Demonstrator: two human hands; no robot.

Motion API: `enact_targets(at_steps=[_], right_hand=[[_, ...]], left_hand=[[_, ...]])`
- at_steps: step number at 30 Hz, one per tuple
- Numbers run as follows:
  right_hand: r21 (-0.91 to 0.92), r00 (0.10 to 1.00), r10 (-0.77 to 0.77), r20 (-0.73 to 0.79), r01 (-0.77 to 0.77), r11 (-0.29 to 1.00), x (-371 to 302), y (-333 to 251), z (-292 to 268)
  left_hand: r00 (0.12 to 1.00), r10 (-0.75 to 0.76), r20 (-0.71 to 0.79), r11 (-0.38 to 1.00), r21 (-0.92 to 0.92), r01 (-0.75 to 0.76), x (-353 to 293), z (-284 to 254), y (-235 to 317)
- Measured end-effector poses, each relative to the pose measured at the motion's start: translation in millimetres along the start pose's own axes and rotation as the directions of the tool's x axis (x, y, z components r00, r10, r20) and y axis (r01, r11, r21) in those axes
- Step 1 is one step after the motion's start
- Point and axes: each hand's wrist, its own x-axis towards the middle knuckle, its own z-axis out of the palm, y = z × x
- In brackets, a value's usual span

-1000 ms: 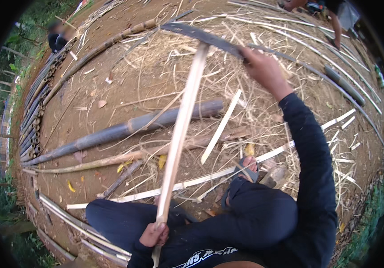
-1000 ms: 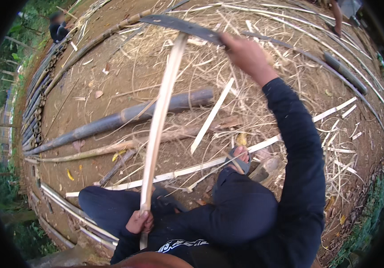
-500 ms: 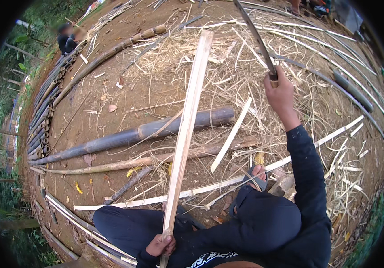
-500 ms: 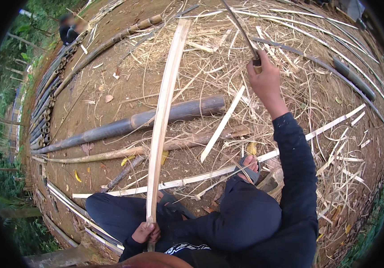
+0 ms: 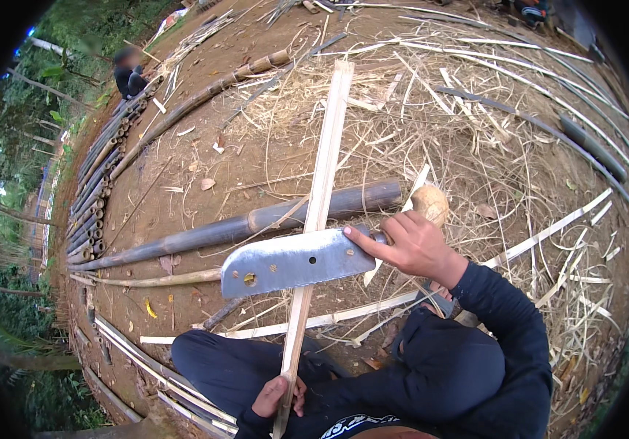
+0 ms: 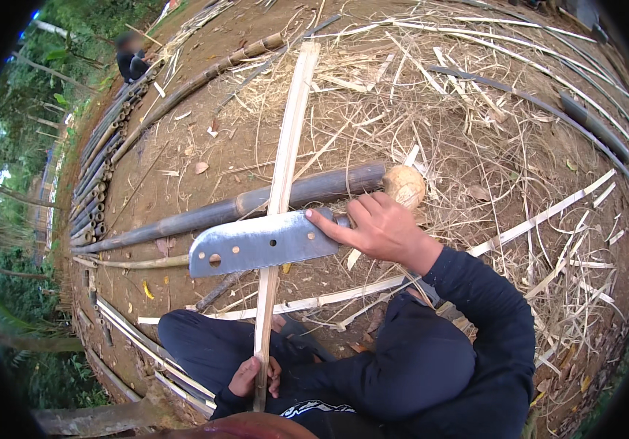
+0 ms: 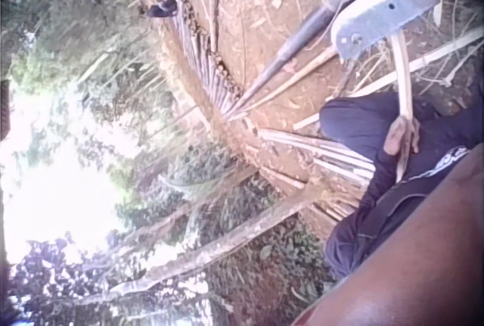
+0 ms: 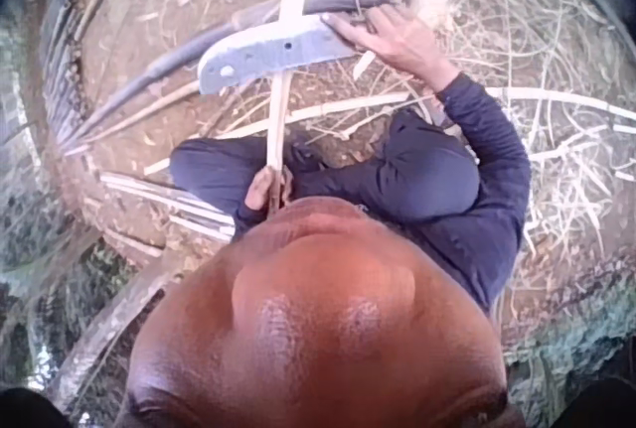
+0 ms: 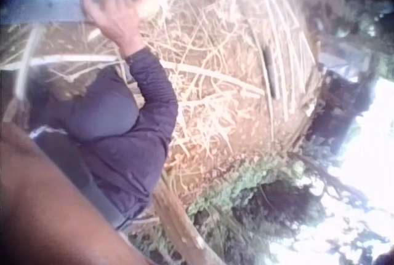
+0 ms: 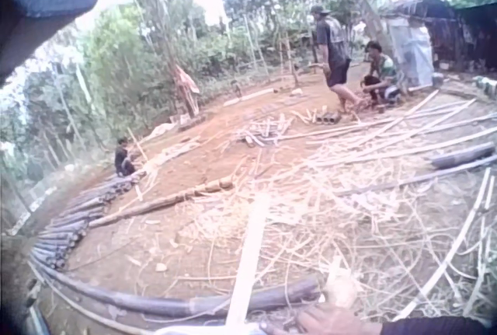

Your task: The person uses a cleaver-like tool to strip outer layers from long bamboo strips while sitting on the ground, then continues by smoothing the strips with the tool.

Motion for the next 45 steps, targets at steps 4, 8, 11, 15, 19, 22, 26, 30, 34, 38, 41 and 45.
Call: enact_targets(at_steps=[4,8,11,15,19,22,26,30,34,38,41,45], right_hand=[[-0.043,0.96,0.278,-0.012,-0.278,0.959,0,65,24],[0.043,0.884,0.466,-0.029,-0.465,0.884,3,124,27],[-0.187,0.997,-0.007,-0.08,-0.008,0.982,15,80,18],[-0.155,0.878,0.477,0.048,-0.465,0.872,6,157,35],[-0.004,0.715,0.691,-0.106,-0.696,0.718,-19,198,58],[0.256,0.565,0.825,-0.011,-0.796,0.549,-18,148,53],[0.418,0.771,0.611,-0.179,-0.503,0.757,-11,73,40],[0.15,0.962,0.224,-0.154,-0.202,0.968,-1,-4,22],[0.157,0.992,-0.125,-0.025,0.127,0.979,-5,-55,14],[0.127,0.973,-0.222,-0.067,0.229,0.965,2,-55,13],[0.029,0.996,-0.052,-0.073,0.054,0.998,8,6,34],[0.022,0.939,0.343,-0.043,-0.342,0.939,25,94,40]], left_hand=[[0.997,-0.08,0.001,0.996,0.04,0.08,-6,-9,0],[0.994,-0.102,0.026,0.995,0.016,0.102,-3,-14,-9],[0.997,-0.075,0.005,0.996,0.042,0.075,-5,-10,-3],[0.996,-0.087,0.029,0.996,-0.02,0.087,-6,-12,-12],[0.993,-0.113,-0.021,0.99,-0.087,0.111,-3,-10,2],[0.988,-0.059,-0.144,0.998,-0.008,0.059,-3,3,9],[0.975,-0.024,-0.222,0.997,0.061,0.039,2,4,2],[0.943,0.027,-0.333,0.976,0.213,0.047,2,17,5],[0.906,0.016,-0.423,0.974,0.21,0.081,16,18,-3],[0.939,-0.059,-0.34,0.974,0.187,0.129,25,24,6],[0.951,-0.178,-0.254,0.973,0.099,0.209,17,18,3],[0.95,-0.241,-0.197,0.963,0.072,0.259,14,18,1]])
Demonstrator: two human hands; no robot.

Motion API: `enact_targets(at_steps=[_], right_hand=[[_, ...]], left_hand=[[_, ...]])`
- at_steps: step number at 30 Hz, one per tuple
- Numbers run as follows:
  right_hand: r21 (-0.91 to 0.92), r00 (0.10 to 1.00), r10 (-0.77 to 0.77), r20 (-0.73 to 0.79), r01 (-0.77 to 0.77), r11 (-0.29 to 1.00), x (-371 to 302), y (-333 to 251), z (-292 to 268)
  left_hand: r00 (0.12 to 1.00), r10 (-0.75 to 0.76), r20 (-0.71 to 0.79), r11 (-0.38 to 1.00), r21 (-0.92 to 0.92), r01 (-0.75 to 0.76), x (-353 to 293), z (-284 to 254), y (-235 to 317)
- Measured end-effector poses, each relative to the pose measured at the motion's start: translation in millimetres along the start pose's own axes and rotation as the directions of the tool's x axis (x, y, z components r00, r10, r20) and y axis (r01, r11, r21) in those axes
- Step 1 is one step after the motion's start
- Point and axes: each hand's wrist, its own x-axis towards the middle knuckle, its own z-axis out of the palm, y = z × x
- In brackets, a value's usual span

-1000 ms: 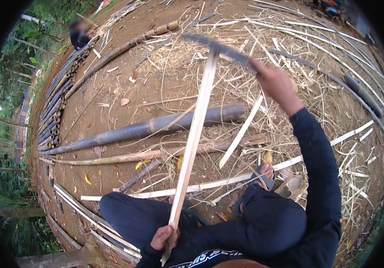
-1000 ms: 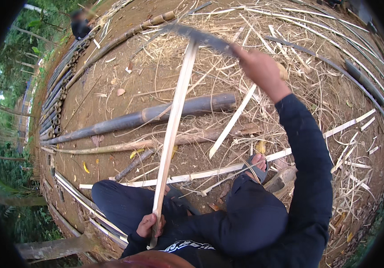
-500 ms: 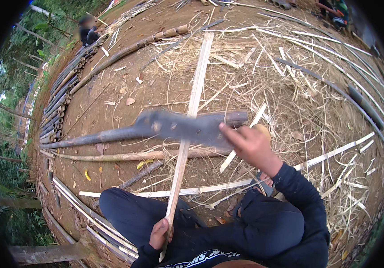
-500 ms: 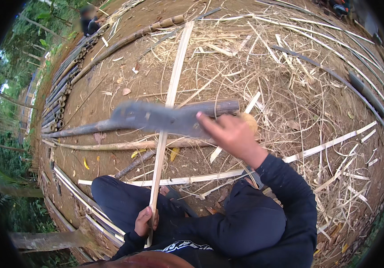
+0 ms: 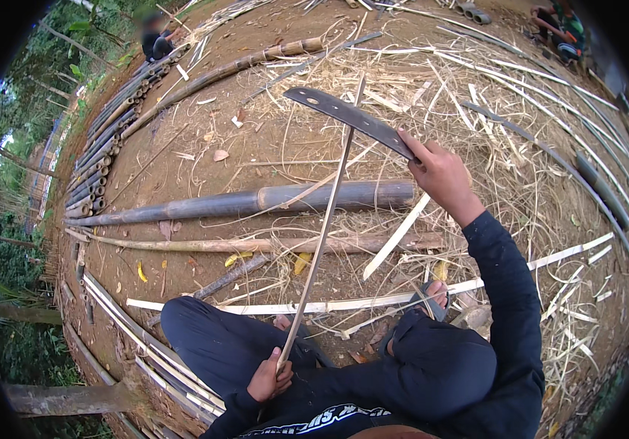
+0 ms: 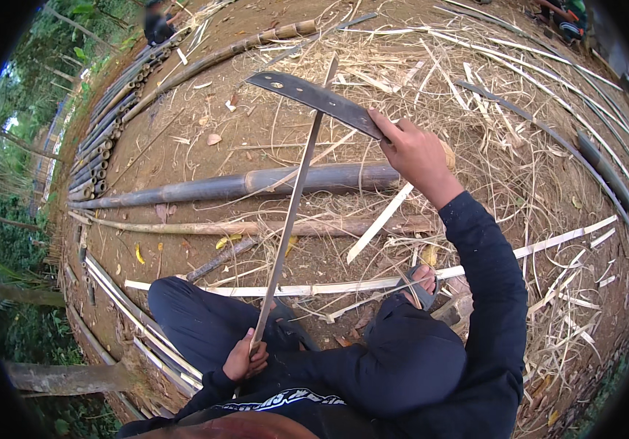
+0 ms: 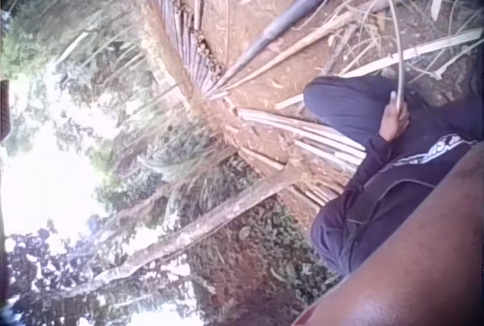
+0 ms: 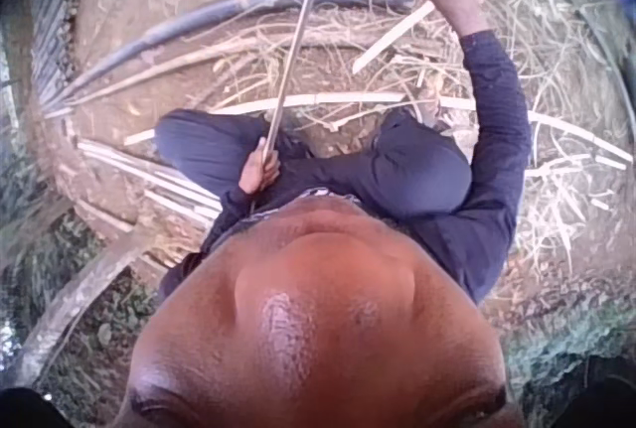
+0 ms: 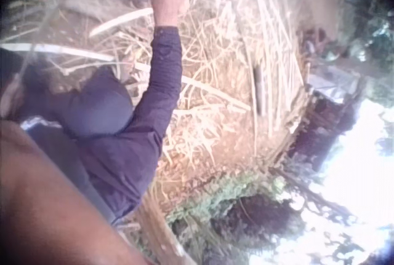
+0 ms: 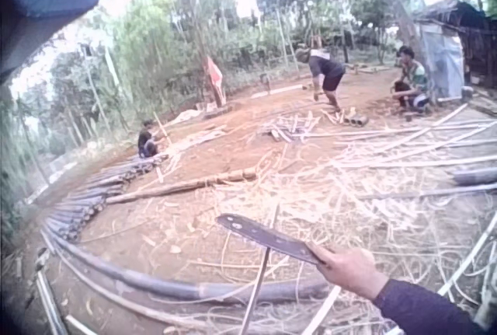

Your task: The person uses a cleaver-like tool to strip outer layers from long bamboo strips while sitting on the ground, then continues by smoothing the strips with the tool.

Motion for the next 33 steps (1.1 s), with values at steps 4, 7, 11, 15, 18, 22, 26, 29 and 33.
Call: enact_targets(at_steps=[4,7,11,15,18,22,26,29,33], right_hand=[[-0.058,0.966,-0.25,0.062,0.254,0.965,-5,-23,-1],[-0.125,0.963,-0.257,0.082,0.266,0.956,5,11,1],[-0.042,0.999,0.042,-0.008,-0.042,0.998,24,55,6],[-0.115,0.984,-0.159,0.086,0.168,0.979,11,23,1],[-0.046,0.997,0.036,0.068,-0.033,0.998,12,56,13],[-0.06,0.882,0.463,0.089,-0.459,0.886,12,84,19],[0.259,0.663,0.719,0.209,-0.746,0.613,-44,54,35],[0.297,0.709,0.683,0.173,-0.699,0.651,-83,18,44],[0.433,0.622,0.71,0.331,-0.769,0.471,-107,-25,42]], left_hand=[[1.0,-0.016,0.025,1.0,0.005,0.016,-3,0,-1],[0.998,-0.039,0.054,0.999,-0.003,0.039,-8,-4,-9],[0.999,-0.011,0.048,1.0,0.019,0.01,-5,-5,-1],[0.99,-0.075,0.122,0.991,-0.1,0.088,-8,-10,-9],[0.981,-0.1,0.167,0.99,-0.081,0.114,-3,-13,-9],[0.978,-0.046,0.203,0.986,-0.15,0.078,-7,-21,-12],[0.911,0.03,0.412,0.954,-0.283,0.097,-5,-24,-8],[0.826,-0.006,0.563,0.928,-0.305,0.214,-2,-33,0],[0.816,-0.118,0.566,0.897,-0.292,0.333,13,-31,15]])
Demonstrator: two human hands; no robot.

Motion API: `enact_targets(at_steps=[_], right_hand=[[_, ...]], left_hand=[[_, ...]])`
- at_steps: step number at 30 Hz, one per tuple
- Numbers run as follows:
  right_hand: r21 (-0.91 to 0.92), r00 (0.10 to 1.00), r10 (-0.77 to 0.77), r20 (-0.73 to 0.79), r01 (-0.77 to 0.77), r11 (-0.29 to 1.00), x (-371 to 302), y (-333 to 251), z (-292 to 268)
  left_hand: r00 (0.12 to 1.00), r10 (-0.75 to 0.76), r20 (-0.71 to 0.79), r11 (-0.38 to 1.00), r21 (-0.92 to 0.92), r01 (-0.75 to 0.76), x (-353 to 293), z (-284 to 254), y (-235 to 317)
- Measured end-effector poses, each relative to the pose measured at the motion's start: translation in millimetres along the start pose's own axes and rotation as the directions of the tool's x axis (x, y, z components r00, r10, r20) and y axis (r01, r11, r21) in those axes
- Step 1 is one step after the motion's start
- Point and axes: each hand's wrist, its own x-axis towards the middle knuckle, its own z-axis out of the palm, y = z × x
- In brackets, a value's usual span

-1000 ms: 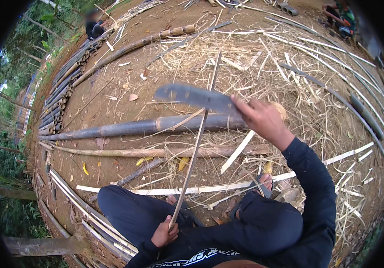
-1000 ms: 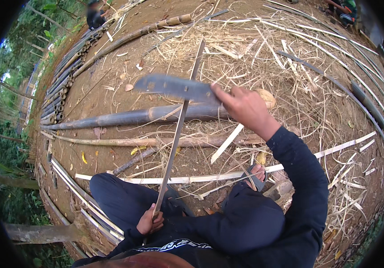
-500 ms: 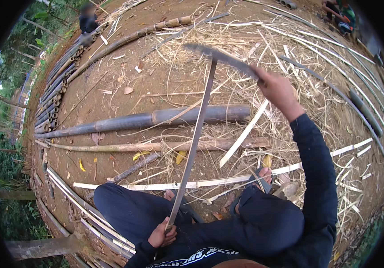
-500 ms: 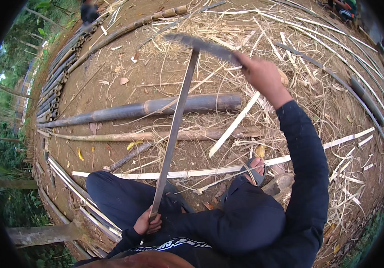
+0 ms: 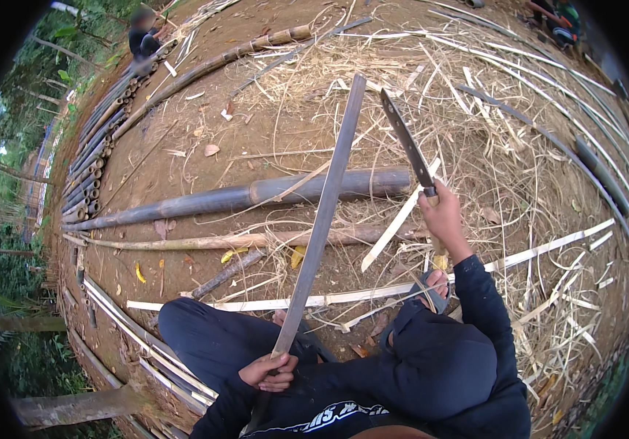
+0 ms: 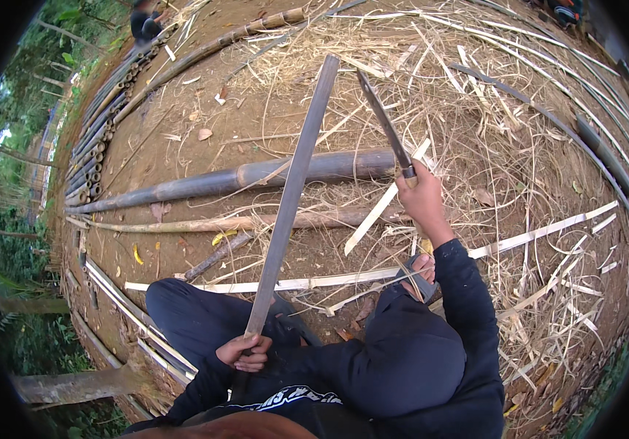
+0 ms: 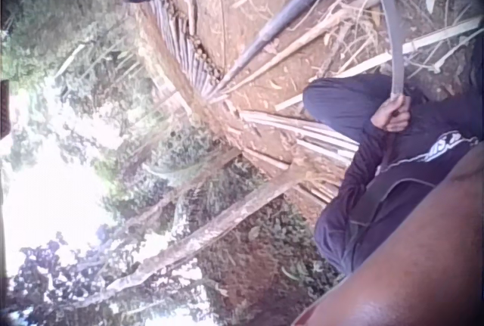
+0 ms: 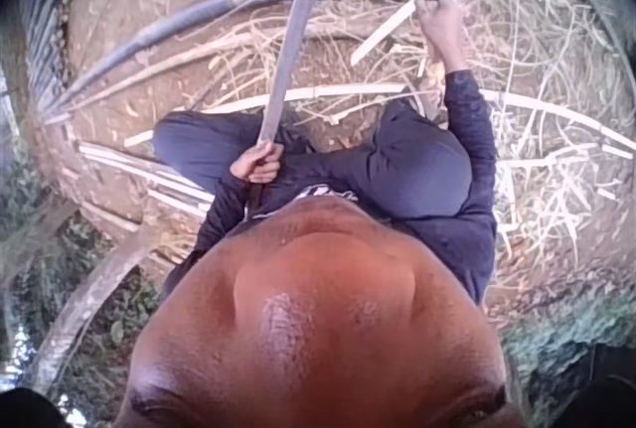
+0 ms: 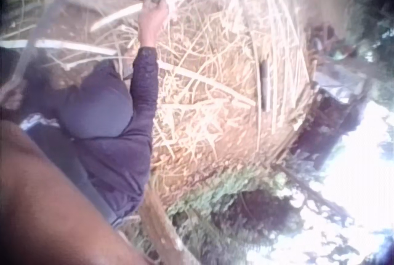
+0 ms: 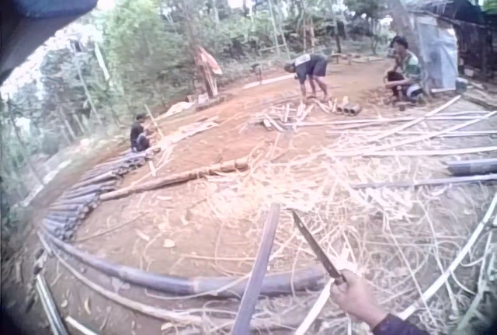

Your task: The person uses a cleaver-like tool to strip outer layers from long bamboo strips while sitting on the ground, then continues by smoothing the strips with the tool.

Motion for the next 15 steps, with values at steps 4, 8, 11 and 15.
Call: enact_targets(at_steps=[4,8,11,15], right_hand=[[-0.051,0.995,-0.027,-0.099,0.022,0.998,-24,22,15],[-0.104,0.991,0.018,-0.133,-0.032,0.994,-47,52,18],[-0.115,0.984,0.07,-0.162,-0.09,0.989,-65,87,21],[-0.132,0.967,0.167,-0.191,-0.194,0.972,-66,94,20]], left_hand=[[0.997,0.049,-0.052,0.992,0.12,-0.042,31,23,31],[0.963,0.196,-0.184,0.932,0.339,-0.125,49,45,55],[0.802,0.497,-0.332,0.717,0.677,-0.164,50,35,42],[0.751,0.592,-0.292,0.589,0.793,-0.157,15,20,26]])
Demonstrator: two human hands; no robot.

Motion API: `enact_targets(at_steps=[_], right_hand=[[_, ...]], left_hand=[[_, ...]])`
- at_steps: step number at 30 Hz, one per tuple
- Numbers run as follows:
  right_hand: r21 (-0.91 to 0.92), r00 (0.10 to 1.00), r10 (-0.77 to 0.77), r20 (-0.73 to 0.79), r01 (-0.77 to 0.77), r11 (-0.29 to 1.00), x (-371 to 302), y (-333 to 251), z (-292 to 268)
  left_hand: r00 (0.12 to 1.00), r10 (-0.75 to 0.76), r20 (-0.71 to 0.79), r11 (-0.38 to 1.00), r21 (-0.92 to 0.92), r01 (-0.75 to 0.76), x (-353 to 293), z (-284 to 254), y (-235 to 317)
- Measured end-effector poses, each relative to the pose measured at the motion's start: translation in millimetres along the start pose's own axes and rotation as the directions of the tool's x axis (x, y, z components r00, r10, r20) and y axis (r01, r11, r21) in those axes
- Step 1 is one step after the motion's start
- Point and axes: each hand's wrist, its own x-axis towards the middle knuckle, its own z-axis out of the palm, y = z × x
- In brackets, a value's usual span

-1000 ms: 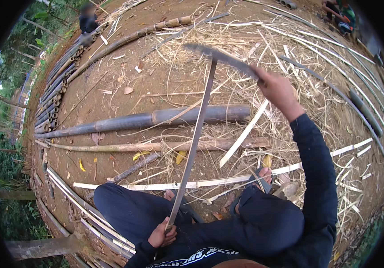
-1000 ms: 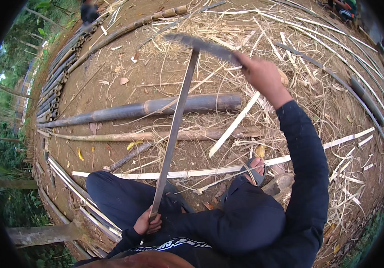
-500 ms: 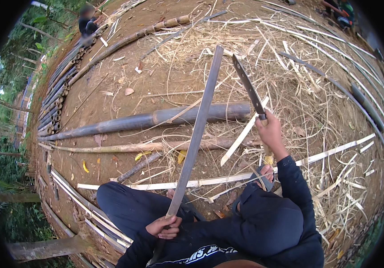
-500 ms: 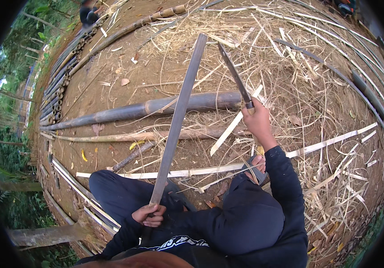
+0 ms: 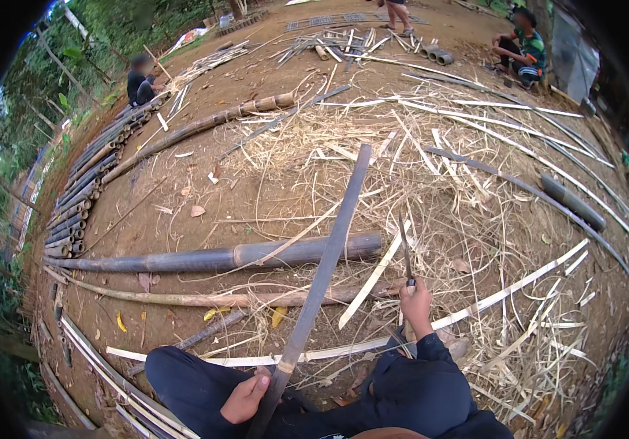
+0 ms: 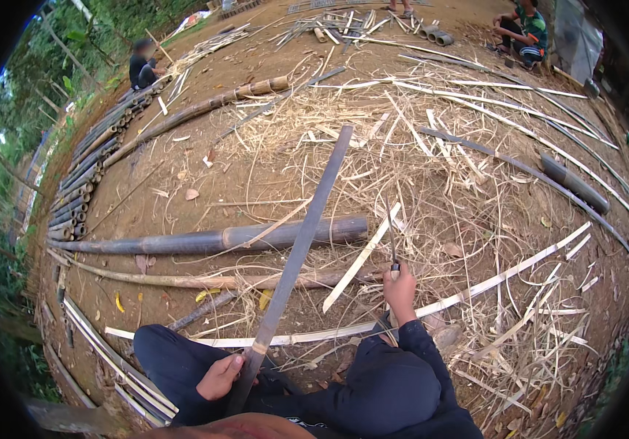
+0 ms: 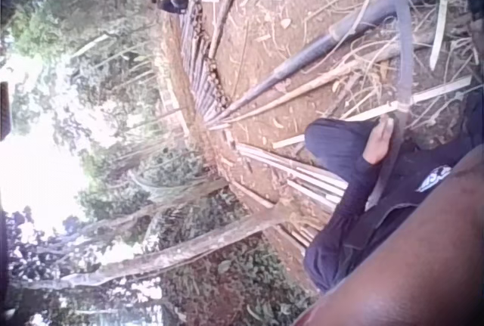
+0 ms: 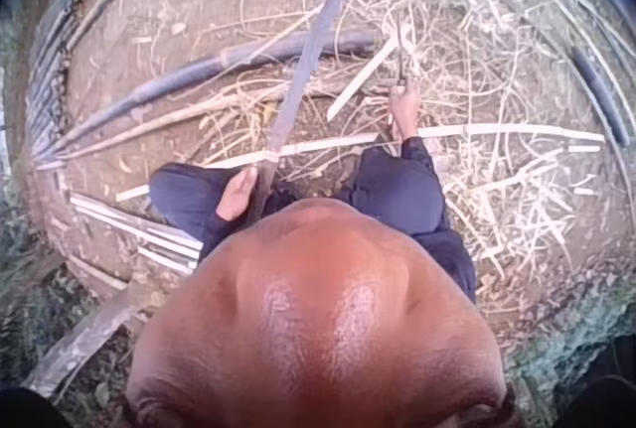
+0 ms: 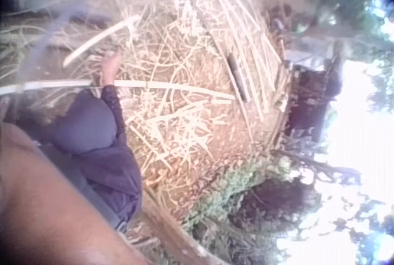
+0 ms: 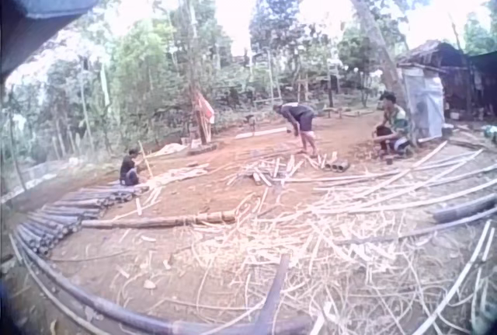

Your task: The person uses a cleaver-like tool to strip outer layers from long bamboo strips while sitting on the ground, then continues by smoothing the strips with the tool.

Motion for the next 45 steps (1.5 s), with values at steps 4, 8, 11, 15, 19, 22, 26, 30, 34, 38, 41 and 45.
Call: enact_targets(at_steps=[4,8,11,15,19,22,26,30,34,38,41,45], right_hand=[[-0.012,0.999,-0.001,-0.051,0.0,1.0,5,11,0],[-0.09,0.999,-0.021,-0.05,0.017,0.996,5,7,0],[-0.049,1.0,-0.013,-0.023,0.012,0.999,5,0,-1],[-0.095,0.998,-0.004,0.062,0.01,0.995,12,1,0],[-0.093,0.994,-0.068,0.081,0.075,0.993,13,17,18],[-0.206,0.994,-0.02,0.109,0.042,0.978,17,22,21],[-0.194,0.987,0.052,0.153,-0.022,0.981,21,31,27],[-0.246,0.972,0.104,0.211,-0.05,0.968,21,30,28],[-0.294,0.979,0.071,0.193,-0.011,0.956,31,39,21],[-0.22,0.965,0.138,0.223,-0.088,0.971,30,38,23],[-0.248,0.969,0.104,0.226,-0.046,0.968,35,43,26],[-0.299,0.978,0.043,0.204,0.02,0.954,34,54,36]], left_hand=[[0.997,0.07,-0.027,0.965,0.255,-0.061,-14,-6,-9],[0.988,0.114,-0.105,0.979,0.181,-0.093,-4,-5,-15],[0.994,0.048,-0.096,0.996,0.075,-0.041,2,-9,-17],[0.997,-0.032,-0.075,0.985,-0.169,0.019,10,-17,-22],[1.0,-0.006,-0.03,0.993,-0.116,0.002,10,-22,-29],[0.993,0.037,-0.116,0.987,0.157,-0.018,-3,-22,-14],[0.933,0.338,-0.119,0.776,0.597,-0.205,-34,-20,8],[0.713,0.235,-0.661,0.968,0.23,-0.106,-45,-31,19],[0.341,0.636,-0.692,0.758,0.643,-0.111,-18,-20,53],[0.821,0.481,-0.307,0.6,0.798,-0.054,-42,7,41],[0.886,0.372,-0.276,0.663,0.748,-0.045,-47,42,19],[0.839,0.443,-0.316,0.642,0.765,-0.051,-46,58,-23]])
